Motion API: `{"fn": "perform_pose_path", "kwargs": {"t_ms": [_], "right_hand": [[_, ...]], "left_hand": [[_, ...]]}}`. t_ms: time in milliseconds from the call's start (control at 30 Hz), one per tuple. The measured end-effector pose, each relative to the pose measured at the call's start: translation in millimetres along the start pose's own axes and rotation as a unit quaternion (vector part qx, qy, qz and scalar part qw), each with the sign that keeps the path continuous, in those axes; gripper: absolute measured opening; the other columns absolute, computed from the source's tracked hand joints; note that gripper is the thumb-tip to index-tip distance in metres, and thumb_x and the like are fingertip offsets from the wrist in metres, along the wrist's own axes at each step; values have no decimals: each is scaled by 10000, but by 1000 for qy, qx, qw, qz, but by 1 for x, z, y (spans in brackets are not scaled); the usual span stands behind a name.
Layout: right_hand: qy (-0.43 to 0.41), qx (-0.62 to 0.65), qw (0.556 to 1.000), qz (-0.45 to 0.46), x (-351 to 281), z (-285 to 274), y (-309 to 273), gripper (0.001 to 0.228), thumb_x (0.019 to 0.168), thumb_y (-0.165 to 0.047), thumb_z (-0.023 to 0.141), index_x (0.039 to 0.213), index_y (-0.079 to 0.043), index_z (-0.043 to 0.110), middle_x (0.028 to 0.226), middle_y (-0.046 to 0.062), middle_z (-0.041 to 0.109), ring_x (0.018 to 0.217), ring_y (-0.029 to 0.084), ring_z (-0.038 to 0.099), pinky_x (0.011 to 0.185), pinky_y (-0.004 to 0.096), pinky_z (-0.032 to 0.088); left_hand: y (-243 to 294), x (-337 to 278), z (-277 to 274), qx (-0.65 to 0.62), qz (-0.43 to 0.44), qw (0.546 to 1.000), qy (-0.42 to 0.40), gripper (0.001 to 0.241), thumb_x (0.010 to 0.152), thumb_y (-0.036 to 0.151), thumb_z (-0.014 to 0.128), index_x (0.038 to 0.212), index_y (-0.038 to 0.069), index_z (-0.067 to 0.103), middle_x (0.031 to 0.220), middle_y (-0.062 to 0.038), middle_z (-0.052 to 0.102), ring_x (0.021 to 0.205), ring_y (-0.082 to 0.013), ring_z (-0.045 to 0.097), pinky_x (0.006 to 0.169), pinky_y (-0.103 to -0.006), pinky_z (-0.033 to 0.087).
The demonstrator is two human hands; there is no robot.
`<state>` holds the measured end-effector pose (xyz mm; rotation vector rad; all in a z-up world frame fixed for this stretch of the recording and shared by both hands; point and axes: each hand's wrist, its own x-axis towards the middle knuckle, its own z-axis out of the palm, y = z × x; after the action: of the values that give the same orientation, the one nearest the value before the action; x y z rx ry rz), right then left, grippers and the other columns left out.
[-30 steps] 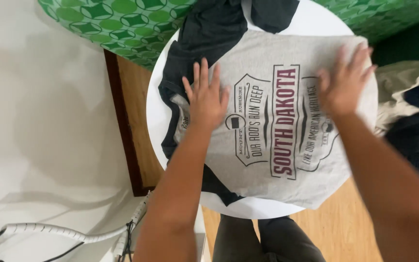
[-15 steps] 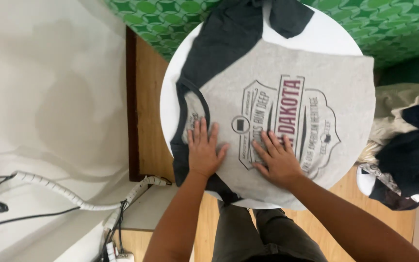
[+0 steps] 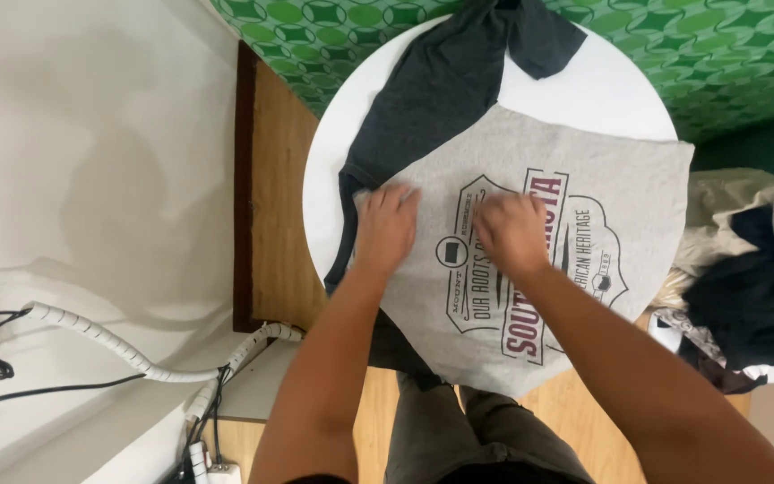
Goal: The person folds a gray t-shirt with black sleeves, a white checkered shirt, a black t-shirt, and a navy blue t-shirt on a white round table. Each garment is smoothed, folded into a compact rectangle, and then placed onto a stack on a nearby green patterned surface.
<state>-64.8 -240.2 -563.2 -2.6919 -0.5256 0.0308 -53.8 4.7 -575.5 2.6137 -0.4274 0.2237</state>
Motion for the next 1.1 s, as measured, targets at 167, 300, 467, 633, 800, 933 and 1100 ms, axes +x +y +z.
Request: {"fn": "perform_pose_path", "kwargs": {"t_ms": [167,300,467,633,800,933,1100], "right_hand": [[60,24,996,61,46,11,-1,154,927,-235,744,1042,-136,768,1138,41,710,1143,261,589,1029,482,378],[58,8,997,59,59,22,-2,161,913,-237,764,1040,-139,775,1099,27,704,1088,272,592,976,462,379],[88,15,995,40,64,32,-4,269,889,-236,771,1140,-141,784,1080,27,692,1062,270,590,1002,471,379],[112,44,992,44,63,36,-2,190,916,-228,779,1092,-163,804,1066,3,695,1064,260,585,1012,447,398],[105,20,994,30,64,36,-1,100,919,-219,789,990,-152,809,1009,-20,693,1023,221,600,1000,464,406],[97,23,995,32,68,21,-5,85,933,-198,771,949,-115,779,1023,8,700,1028,249,606,983,454,417],[101,113,988,-22,67,0,-10,87,940,-108,683,1006,-51,682,1084,102,703,1031,322,603,926,430,464]], "left_hand": [[-25,48,17,-9,48,999,-14,186,982,110,625,1131,53,722,1209,-94,670,1142,-311,612,967,-431,507],[-45,56,22,8,52,998,-43,217,932,81,626,1116,36,732,1179,-98,670,1105,-313,616,902,-398,536],[-63,56,12,24,64,997,-45,200,921,81,661,1098,30,738,1161,-93,662,1094,-306,618,893,-388,540],[-67,55,-9,32,81,996,-17,212,911,124,708,1096,30,752,1143,-83,656,1062,-295,618,887,-392,538],[-69,49,-12,17,73,997,-10,235,856,148,753,1072,56,771,1080,-66,660,1002,-279,616,845,-402,533],[-71,50,-8,15,54,998,-26,142,870,155,764,994,87,768,1032,-48,662,985,-279,619,820,-411,524],[-69,50,-15,-16,72,997,-26,102,916,171,698,956,79,681,995,-87,682,959,-312,632,868,-435,516]]}}
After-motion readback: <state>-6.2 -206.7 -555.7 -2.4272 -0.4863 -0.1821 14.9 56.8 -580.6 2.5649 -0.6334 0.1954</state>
